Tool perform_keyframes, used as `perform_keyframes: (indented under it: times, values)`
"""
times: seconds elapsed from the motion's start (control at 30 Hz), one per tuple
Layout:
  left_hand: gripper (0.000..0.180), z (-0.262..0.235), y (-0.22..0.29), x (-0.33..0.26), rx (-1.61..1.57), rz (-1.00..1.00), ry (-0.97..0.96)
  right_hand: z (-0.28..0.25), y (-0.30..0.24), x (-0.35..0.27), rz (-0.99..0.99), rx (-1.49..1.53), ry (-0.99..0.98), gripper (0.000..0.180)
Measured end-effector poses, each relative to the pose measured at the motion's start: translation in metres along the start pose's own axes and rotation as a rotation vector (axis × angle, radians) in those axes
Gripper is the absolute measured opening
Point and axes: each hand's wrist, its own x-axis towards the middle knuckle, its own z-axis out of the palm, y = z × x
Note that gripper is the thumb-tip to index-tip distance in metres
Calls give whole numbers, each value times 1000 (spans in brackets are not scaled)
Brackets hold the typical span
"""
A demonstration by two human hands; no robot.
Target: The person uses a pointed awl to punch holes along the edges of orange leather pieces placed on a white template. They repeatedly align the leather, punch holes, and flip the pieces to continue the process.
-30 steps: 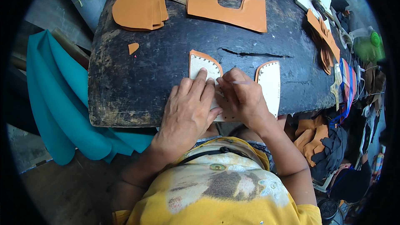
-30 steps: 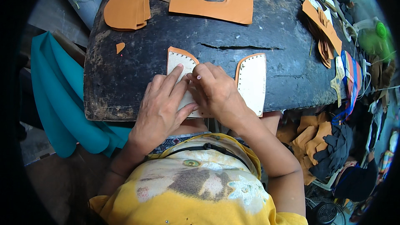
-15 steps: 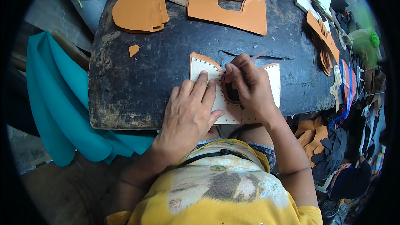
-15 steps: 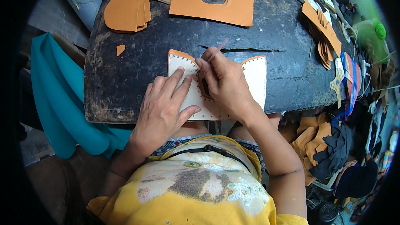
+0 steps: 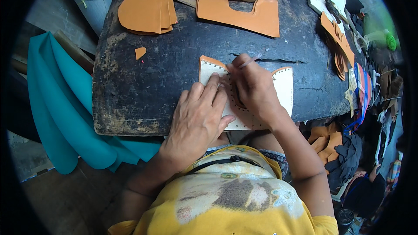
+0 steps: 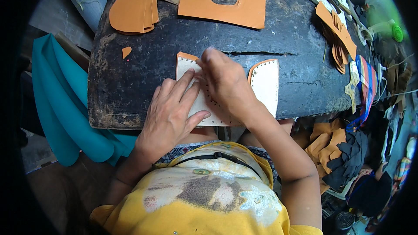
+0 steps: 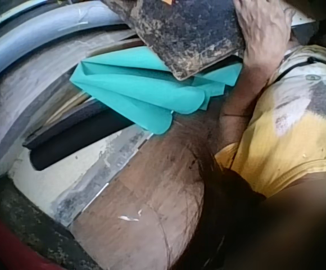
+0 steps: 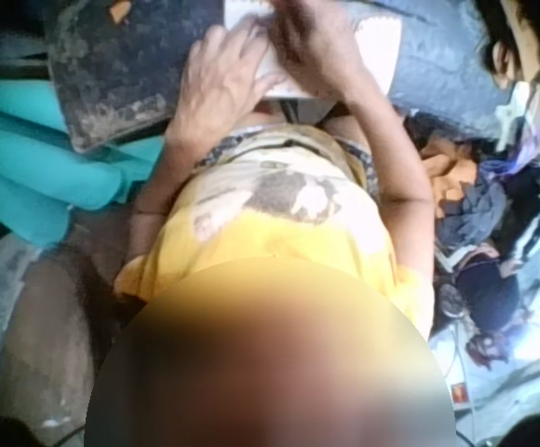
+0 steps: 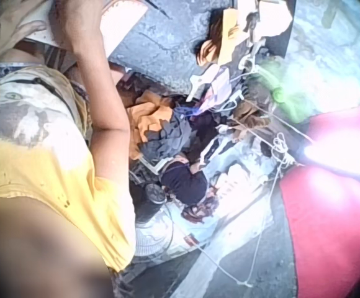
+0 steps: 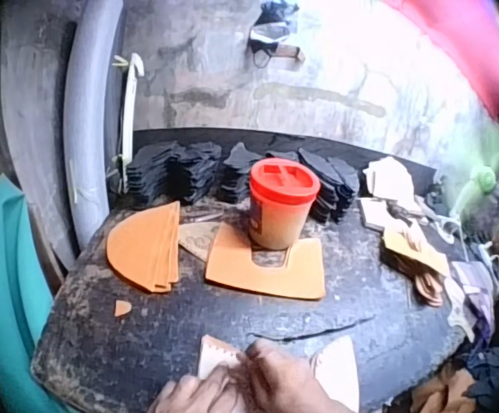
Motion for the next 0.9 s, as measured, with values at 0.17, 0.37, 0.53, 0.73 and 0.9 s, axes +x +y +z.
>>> perform_keyframes:
  times: [0.17, 0.37, 0.53, 0.73, 0.9]
  values:
    - [65, -1, 0, 2, 18, 12, -7, -5, 2, 7, 303, 190, -100, 18]
    - [65, -1, 0, 2, 15, 18, 3, -1, 3, 9, 12, 58, -80, 16]
    - [64, -1, -1, 2, 28, 27, 23, 1, 6, 10, 107, 110, -62, 14]
    - [63, 0, -1, 1, 38, 26, 18, -3, 4, 17, 341, 206, -101, 14]
    - [60, 0, 0, 1, 28, 14, 19, 8, -2, 20, -27, 41, -47, 15]
